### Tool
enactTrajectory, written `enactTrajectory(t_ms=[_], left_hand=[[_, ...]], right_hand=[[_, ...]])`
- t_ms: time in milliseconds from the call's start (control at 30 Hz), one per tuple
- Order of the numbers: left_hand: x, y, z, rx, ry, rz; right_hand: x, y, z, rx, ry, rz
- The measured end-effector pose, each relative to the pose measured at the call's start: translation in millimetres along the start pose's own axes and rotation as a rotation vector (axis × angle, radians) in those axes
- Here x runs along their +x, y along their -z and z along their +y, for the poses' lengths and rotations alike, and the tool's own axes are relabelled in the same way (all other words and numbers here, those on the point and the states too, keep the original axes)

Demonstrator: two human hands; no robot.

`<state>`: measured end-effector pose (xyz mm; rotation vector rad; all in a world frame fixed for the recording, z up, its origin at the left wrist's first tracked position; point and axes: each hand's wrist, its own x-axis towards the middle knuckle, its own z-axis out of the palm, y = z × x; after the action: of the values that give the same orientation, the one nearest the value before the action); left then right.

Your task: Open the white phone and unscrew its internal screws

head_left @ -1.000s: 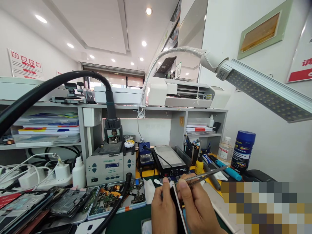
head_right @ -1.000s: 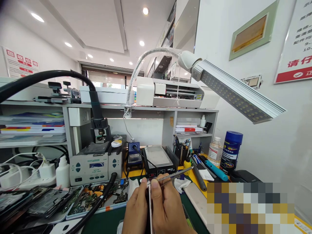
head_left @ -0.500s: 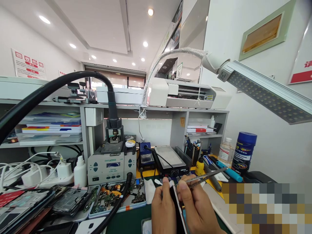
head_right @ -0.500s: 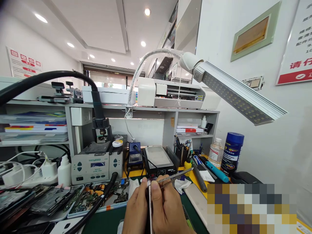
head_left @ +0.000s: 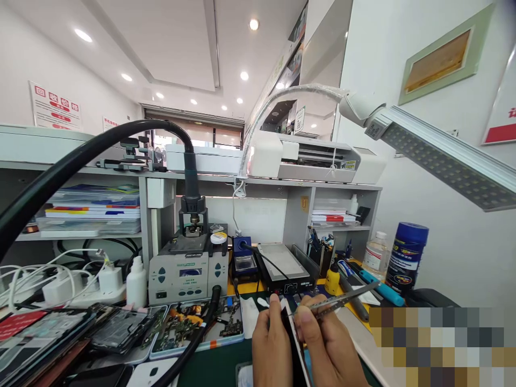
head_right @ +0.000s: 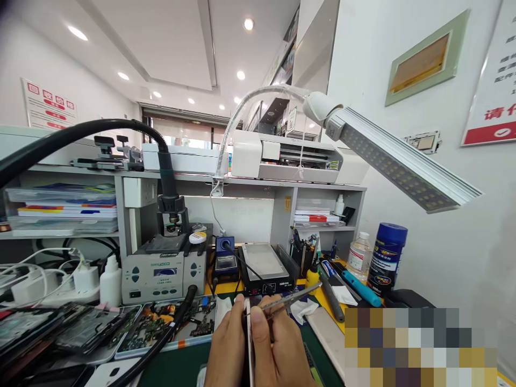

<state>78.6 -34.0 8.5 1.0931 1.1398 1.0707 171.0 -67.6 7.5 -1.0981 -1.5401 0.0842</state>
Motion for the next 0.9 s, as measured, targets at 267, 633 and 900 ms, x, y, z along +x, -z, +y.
enactTrajectory(t_ms=[267, 633, 900], left_hand=[[-4, 1.5, 1, -0.041, -0.062, -0.017], [10, -3.5, -10, -0.097, -0.017, -0.012], [7, -2.4, -6, -0.084, -0.007, 0.002]], right_hand=[[-2, 2, 4, 0.004, -0.015, -0.032], [-4, 4, 1, -0.042, 0.032, 0.004], [-5, 6, 1, -0.053, 0.025, -0.003]])
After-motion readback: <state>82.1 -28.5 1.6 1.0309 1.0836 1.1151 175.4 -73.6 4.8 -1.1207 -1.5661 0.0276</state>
